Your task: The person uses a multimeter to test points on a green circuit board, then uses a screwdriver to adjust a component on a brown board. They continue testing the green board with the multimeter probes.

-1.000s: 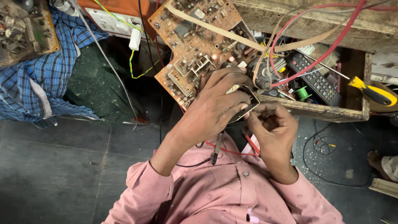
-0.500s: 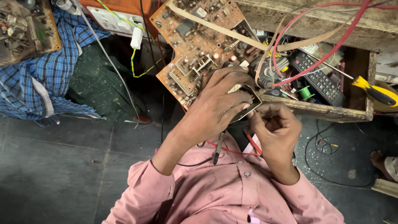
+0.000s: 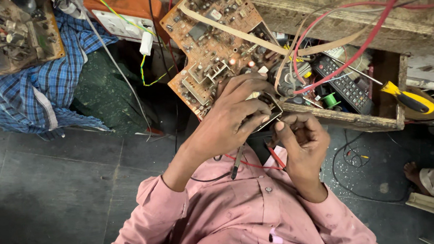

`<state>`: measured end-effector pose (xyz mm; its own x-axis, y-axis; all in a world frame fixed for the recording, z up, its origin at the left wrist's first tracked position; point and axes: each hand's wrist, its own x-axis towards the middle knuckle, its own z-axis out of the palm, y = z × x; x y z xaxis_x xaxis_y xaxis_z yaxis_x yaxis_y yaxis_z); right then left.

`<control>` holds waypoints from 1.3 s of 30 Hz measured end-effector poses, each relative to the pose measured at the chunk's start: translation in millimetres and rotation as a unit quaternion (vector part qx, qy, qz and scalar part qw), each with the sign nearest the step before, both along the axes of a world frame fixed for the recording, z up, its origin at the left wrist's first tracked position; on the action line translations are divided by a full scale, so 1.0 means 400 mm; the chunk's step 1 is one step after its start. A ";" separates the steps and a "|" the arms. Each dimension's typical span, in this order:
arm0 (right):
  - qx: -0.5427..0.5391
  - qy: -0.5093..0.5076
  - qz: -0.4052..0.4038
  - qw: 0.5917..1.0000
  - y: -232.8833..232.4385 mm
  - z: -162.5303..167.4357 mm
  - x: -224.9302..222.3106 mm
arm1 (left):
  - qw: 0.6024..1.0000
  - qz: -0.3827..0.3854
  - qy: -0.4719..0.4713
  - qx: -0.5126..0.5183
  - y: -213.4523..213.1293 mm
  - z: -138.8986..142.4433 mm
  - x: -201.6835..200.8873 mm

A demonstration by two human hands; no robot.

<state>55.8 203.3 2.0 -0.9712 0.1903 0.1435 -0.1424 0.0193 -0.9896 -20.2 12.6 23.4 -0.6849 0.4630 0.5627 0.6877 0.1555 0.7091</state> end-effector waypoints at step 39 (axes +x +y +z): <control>0.502 0.215 -0.279 0.790 0.667 0.000 -0.293 | 0.954 0.176 0.145 -0.194 -0.021 -0.177 0.138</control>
